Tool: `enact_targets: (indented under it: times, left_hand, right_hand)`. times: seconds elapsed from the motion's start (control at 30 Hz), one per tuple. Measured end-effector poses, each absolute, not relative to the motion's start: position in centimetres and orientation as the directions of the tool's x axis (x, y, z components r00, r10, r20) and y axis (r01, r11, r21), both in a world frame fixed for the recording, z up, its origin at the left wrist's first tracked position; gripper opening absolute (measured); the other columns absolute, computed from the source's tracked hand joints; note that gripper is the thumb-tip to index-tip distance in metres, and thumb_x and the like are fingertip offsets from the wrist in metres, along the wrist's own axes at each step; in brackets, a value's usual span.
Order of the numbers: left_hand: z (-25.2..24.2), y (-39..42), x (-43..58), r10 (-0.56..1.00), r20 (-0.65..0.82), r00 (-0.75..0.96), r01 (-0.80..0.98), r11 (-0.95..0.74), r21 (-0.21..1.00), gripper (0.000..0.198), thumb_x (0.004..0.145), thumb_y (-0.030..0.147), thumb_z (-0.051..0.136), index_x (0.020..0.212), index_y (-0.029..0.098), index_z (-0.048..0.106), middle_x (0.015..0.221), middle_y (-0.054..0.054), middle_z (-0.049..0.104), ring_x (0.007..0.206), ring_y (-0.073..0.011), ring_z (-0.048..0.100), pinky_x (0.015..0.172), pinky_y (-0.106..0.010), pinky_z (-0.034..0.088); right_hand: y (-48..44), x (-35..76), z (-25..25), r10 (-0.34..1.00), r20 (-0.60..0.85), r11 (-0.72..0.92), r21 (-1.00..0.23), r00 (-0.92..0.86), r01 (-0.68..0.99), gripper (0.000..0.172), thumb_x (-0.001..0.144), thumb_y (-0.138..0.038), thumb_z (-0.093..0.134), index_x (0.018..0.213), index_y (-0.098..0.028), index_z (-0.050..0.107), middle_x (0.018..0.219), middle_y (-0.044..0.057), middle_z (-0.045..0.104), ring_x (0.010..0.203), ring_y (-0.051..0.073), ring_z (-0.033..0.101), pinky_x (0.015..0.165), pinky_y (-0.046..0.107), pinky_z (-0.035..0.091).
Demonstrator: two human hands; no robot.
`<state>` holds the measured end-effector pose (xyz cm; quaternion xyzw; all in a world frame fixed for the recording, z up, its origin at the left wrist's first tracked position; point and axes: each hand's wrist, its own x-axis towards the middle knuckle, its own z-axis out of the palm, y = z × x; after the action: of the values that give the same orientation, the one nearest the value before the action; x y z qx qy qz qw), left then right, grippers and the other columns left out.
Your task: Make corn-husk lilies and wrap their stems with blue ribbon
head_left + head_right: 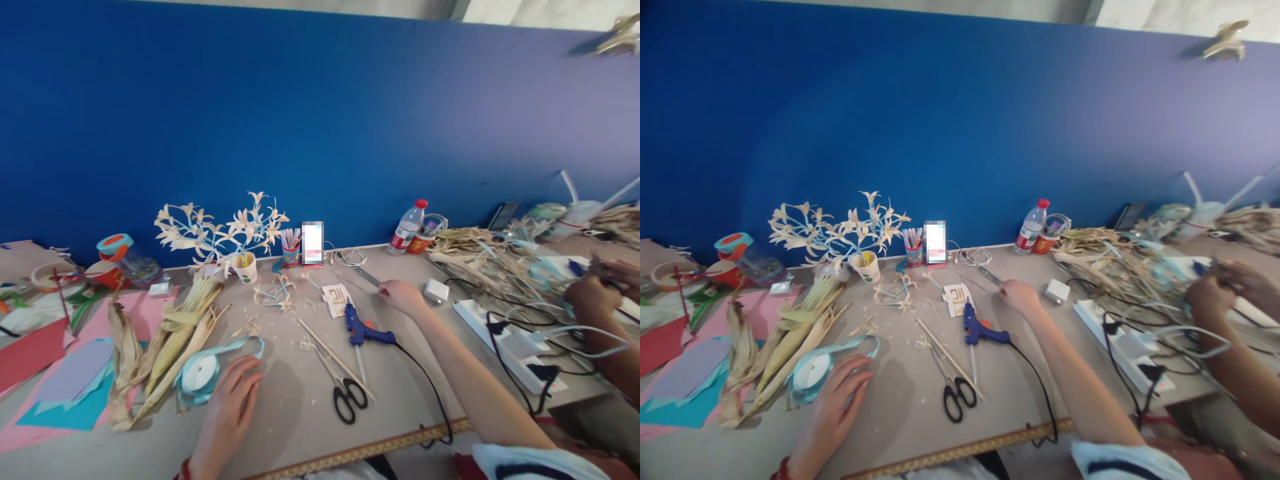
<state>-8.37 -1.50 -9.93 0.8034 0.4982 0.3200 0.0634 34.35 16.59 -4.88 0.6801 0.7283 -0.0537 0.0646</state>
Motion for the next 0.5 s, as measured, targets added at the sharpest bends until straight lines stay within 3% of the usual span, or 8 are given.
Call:
enact_targets:
  times: [0.1, 0.3, 0.4, 0.5]
  left_hand:
    - [-10.1, -1.5, -8.6, 0.848, 0.437, 0.300, 0.758, -0.490, 0.430, 0.020, 0.089, 0.013, 0.050, 0.101, 0.021, 0.063, 0.117, -0.011, 0.063, 0.118, -0.0263, 0.055, 0.098, -0.044, 0.048]
    - [-9.7, -1.6, -8.5, 0.854, 0.432, 0.291, 0.755, -0.482, 0.445, 0.020, 0.089, 0.015, 0.049, 0.102, 0.022, 0.064, 0.114, -0.011, 0.065, 0.115, -0.0262, 0.058, 0.096, -0.045, 0.049]
    - [-9.4, -1.8, -8.3, 0.860, 0.418, 0.293, 0.745, -0.479, 0.464, 0.022, 0.090, 0.014, 0.047, 0.104, 0.022, 0.062, 0.115, -0.011, 0.064, 0.115, -0.0261, 0.056, 0.097, -0.046, 0.049]
    - [-9.2, -2.0, -8.5, 0.868, 0.414, 0.274, 0.737, -0.466, 0.490, 0.024, 0.090, 0.012, 0.047, 0.106, 0.022, 0.062, 0.115, -0.011, 0.063, 0.116, -0.0255, 0.055, 0.097, -0.046, 0.047]
  right_hand:
    - [18.0, 34.2, -5.6, 0.966, -0.236, 0.130, 0.075, -0.109, 0.989, 0.022, 0.094, -0.032, 0.056, 0.104, -0.014, 0.063, 0.106, 0.007, 0.065, 0.094, 0.019, 0.063, 0.083, 0.039, 0.052]
    - [19.9, 32.2, -6.0, 0.942, -0.304, 0.200, 0.177, -0.140, 0.964, 0.027, 0.093, -0.031, 0.059, 0.113, -0.013, 0.060, 0.114, 0.009, 0.062, 0.100, 0.021, 0.062, 0.086, 0.042, 0.052]
    - [20.2, 31.6, -5.9, 0.942, -0.304, 0.206, 0.182, -0.144, 0.962, 0.027, 0.092, -0.032, 0.059, 0.111, -0.013, 0.060, 0.111, 0.008, 0.062, 0.096, 0.020, 0.063, 0.084, 0.041, 0.053]
    - [19.9, 32.0, -5.1, 0.953, -0.267, 0.188, 0.146, -0.144, 0.971, 0.018, 0.089, -0.028, 0.061, 0.096, -0.013, 0.064, 0.100, 0.007, 0.065, 0.089, 0.020, 0.063, 0.075, 0.035, 0.051]
